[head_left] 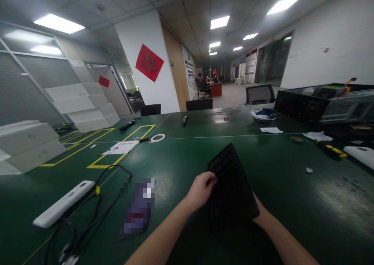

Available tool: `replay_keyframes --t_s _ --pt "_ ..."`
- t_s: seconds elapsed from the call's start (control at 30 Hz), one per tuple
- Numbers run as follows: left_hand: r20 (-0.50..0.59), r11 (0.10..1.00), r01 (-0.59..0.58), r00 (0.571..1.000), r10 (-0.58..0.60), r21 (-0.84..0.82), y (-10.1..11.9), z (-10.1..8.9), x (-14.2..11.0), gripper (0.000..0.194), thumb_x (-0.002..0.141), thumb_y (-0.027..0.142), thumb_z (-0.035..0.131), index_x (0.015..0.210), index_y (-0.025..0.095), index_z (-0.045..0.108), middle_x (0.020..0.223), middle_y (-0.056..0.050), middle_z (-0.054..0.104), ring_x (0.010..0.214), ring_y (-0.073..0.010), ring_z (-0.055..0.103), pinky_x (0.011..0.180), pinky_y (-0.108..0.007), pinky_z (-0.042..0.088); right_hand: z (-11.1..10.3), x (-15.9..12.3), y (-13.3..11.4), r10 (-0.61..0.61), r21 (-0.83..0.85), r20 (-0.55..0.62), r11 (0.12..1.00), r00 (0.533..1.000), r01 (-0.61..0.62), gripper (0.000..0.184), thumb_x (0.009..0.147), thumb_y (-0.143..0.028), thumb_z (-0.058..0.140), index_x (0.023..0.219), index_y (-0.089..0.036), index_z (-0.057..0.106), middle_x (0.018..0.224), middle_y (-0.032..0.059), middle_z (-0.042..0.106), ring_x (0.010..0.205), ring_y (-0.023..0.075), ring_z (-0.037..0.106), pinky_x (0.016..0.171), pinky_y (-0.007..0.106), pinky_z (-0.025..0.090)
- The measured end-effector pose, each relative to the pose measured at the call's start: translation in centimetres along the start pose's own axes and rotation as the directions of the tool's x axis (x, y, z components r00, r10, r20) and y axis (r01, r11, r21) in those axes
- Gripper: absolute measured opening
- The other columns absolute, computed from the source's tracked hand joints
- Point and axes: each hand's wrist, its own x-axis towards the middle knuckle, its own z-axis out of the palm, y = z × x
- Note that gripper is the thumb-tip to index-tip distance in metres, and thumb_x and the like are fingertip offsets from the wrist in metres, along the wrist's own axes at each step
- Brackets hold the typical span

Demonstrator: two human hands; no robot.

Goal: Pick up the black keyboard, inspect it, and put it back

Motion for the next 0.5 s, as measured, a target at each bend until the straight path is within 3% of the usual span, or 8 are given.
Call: replay_keyframes --t_s 0.2,0.33,0.43,0.5 --pt "-0.002 0.998 -0.049 0.999 0.049 -0.046 -0.1 -0.3 -0.1 0.021 0.067 0.006 0.049 0.083 0.017 0.058 0.084 -0.004 0.055 0.082 -0.0156 0.050 0.075 -0.026 0.038 0.1 -0.4 -0.8 0.067 0.061 -0.029 0.996 0.997 -0.065 0.028 0.054 -0.047 0.062 0.067 -0.023 0.057 0.063 0.0021 0.059 0.079 0.0255 0.058 0.071 0.041 0.047" --pt "-0.053 0.999 -0.034 0.998 0.032 -0.040 -0.2 0.1 0.0 0.017 0.068 0.008 0.048 0.077 0.017 0.059 0.079 -0.003 0.055 0.079 -0.0152 0.049 0.074 -0.026 0.038 0.1 -0.4 -0.7 0.068 0.070 -0.006 0.995 0.998 -0.068 0.032 0.054 -0.048 0.062 0.073 -0.022 0.058 0.068 0.0033 0.062 0.081 0.0259 0.058 0.070 0.040 0.048" --pt "-0.099 0.976 0.066 0.991 -0.088 -0.206 0.0 0.2 0.2 0.017 0.064 0.007 0.047 0.073 0.017 0.057 0.071 -0.002 0.053 0.069 -0.0131 0.049 0.065 -0.024 0.039 0.2 0.0 -0.3 0.087 0.079 0.021 0.993 0.996 -0.088 0.036 0.057 -0.052 0.058 0.077 -0.022 0.059 0.071 0.0045 0.063 0.081 0.0260 0.059 0.067 0.040 0.049" --pt "-0.069 0.869 0.198 0.964 -0.255 -0.453 0.1 0.0 0.4 0.014 0.063 0.009 0.046 0.072 0.016 0.054 0.063 0.000 0.049 0.059 -0.0116 0.049 0.055 -0.023 0.038 0.1 0.4 0.3 0.082 0.076 0.048 0.993 0.995 -0.086 0.037 0.059 -0.053 0.056 0.080 -0.022 0.059 0.075 0.0052 0.064 0.083 0.0258 0.059 0.068 0.039 0.049"
